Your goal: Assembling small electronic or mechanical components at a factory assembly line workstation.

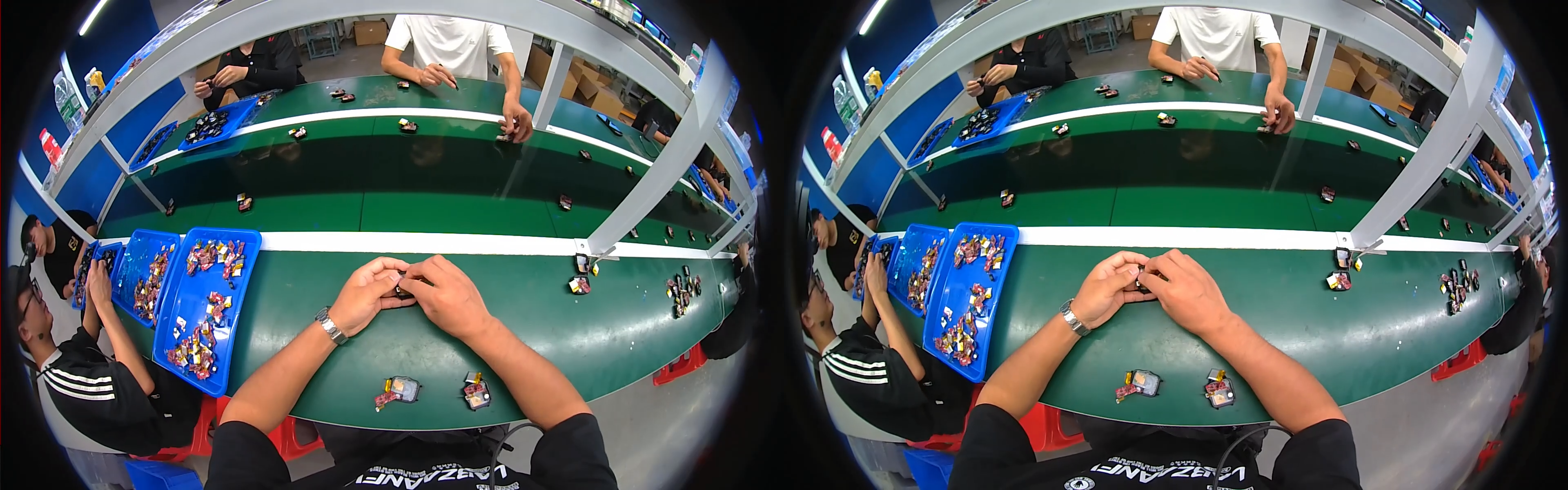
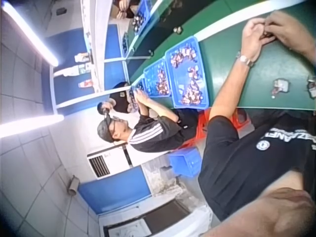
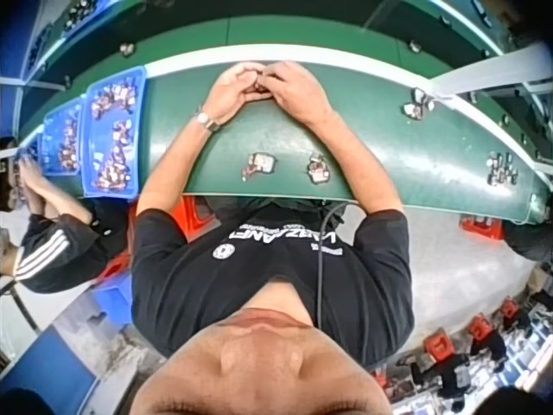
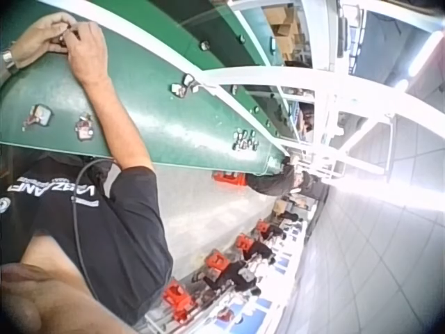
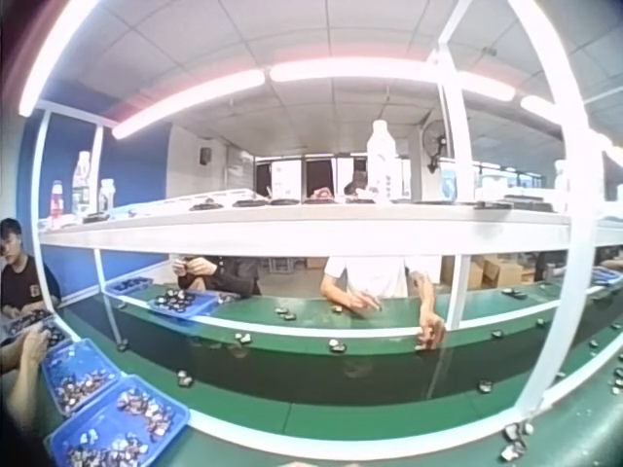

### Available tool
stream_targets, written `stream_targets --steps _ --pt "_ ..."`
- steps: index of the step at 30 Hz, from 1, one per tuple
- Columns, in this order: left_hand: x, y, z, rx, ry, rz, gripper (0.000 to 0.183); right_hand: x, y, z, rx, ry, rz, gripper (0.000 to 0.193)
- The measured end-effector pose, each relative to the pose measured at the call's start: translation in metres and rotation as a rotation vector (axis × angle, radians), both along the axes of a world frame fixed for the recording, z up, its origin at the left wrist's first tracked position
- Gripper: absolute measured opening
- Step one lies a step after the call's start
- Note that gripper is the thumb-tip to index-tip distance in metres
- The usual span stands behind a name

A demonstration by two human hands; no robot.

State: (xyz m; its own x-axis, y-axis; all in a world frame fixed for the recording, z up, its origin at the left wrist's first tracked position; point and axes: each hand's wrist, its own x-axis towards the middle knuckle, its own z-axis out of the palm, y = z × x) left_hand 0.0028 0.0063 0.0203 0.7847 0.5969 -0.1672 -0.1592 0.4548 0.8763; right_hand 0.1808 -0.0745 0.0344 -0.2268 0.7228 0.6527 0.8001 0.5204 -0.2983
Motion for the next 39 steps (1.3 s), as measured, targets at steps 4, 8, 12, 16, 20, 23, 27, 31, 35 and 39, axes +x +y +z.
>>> stream_targets --steps 4,8,12,16,20,23,27,31,35,39 --pt "-0.001 0.001 -0.002 0.043 0.011 0.02 0.023 -0.005 -0.001 -0.002 -0.016 0.019 -0.057 0.021" --pt "0.001 -0.001 -0.002 0.027 0.001 0.039 0.024 -0.011 -0.004 -0.002 -0.072 0.232 -0.11 0.019" --pt "0.0 -0.001 -0.003 0.037 -0.01 0.045 0.024 -0.013 -0.005 -0.006 -0.033 0.212 -0.108 0.016" --pt "0.0 -0.001 -0.002 0.044 -0.014 0.037 0.023 -0.014 -0.002 -0.014 0.061 0.126 -0.132 0.018" --pt "0.002 0.0 -0.004 0.081 -0.013 0.05 0.022 -0.015 0.0 -0.012 0.1 0.126 -0.142 0.019" --pt "0.001 0.001 -0.009 0.15 0.035 0.107 0.021 -0.016 0.0 -0.008 0.002 0.248 -0.118 0.02" --pt "0.003 -0.003 -0.006 0.156 0.024 0.146 0.02 -0.014 -0.002 -0.004 -0.247 0.641 -0.081 0.021" --pt "0.009 -0.008 -0.007 0.241 0.058 0.132 0.019 -0.002 0.0 -0.015 -0.399 0.753 -0.072 0.024" --pt "0.008 -0.011 -0.007 0.348 0.109 0.16 0.018 -0.012 -0.005 -0.006 -0.414 0.763 -0.079 0.025" --pt "0.008 -0.012 -0.01 0.407 0.135 0.193 0.018 -0.018 -0.005 -0.008 -0.391 0.755 -0.118 0.025"
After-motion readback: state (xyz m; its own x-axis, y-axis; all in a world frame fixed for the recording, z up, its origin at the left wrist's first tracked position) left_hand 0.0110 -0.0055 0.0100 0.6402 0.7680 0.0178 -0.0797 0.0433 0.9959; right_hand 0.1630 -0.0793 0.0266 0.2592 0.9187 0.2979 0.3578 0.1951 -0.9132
